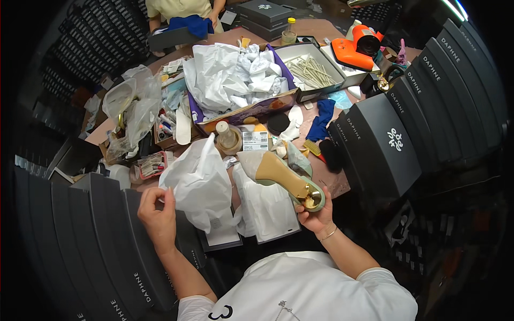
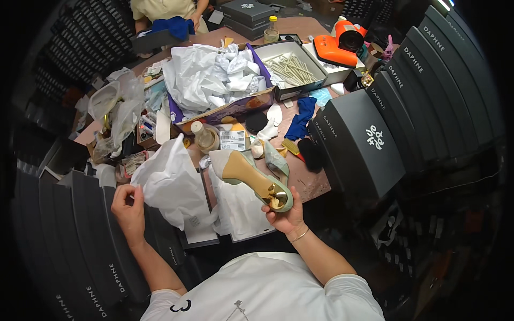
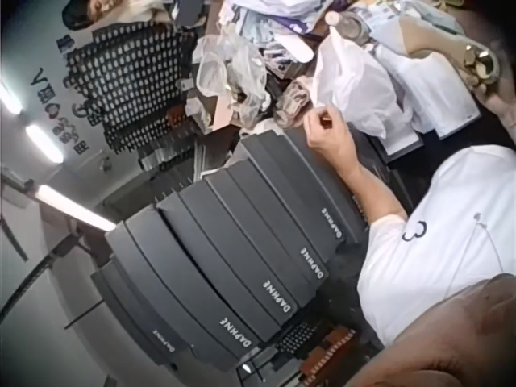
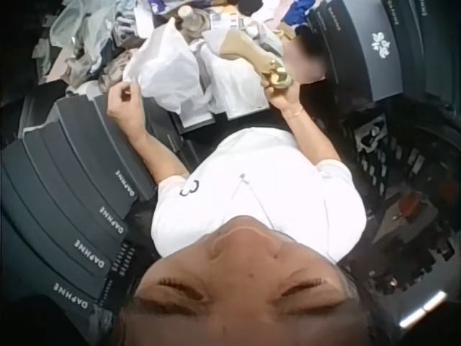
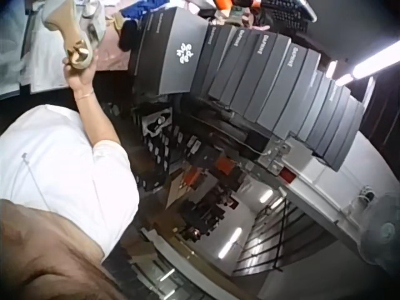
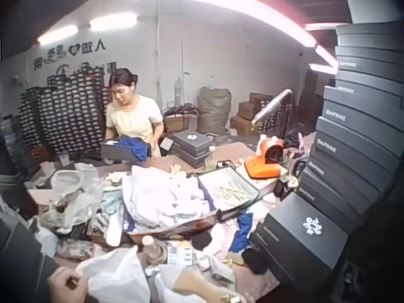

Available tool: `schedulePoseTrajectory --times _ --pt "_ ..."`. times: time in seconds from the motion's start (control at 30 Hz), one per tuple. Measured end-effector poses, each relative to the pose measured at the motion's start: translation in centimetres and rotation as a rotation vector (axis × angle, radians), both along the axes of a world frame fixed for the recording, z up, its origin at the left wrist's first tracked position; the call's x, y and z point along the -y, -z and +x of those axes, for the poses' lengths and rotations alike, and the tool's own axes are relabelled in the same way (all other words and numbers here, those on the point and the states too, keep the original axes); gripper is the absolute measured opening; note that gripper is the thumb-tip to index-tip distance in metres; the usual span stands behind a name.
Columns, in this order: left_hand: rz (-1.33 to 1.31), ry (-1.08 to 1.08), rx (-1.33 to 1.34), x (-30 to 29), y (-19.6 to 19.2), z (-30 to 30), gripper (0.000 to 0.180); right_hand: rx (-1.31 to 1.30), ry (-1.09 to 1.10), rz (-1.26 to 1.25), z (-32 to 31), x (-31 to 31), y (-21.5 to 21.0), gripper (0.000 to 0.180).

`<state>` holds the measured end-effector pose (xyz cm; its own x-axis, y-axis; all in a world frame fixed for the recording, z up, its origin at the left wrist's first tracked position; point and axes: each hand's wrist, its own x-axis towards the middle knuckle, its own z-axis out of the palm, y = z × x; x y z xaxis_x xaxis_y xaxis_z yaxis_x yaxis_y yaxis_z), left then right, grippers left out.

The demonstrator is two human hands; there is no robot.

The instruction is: The recorder is packaging individual shoes into retail boxes using tissue paper and inserts.

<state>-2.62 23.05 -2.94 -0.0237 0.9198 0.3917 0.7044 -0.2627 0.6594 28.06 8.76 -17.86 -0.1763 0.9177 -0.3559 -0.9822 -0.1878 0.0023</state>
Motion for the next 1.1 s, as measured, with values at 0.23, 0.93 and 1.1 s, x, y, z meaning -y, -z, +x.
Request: schedulePoseTrajectory --times 0.23,0.93,1.1 --pt "-0.260 0.232 0.110 4.7 7.2 -0.9 0.018 0.207 -0.106 0.199 -1.8 2.8 -0.7 0.070" --pt "0.029 0.768 0.139 17.4 5.9 4.0 0.050 0.908 -0.360 0.395 -14.0 2.1 -2.6 0.047" --pt "0.028 0.779 0.171 17.5 6.2 2.5 0.048 0.277 -0.502 0.354 -11.8 -0.8 -0.7 0.045"
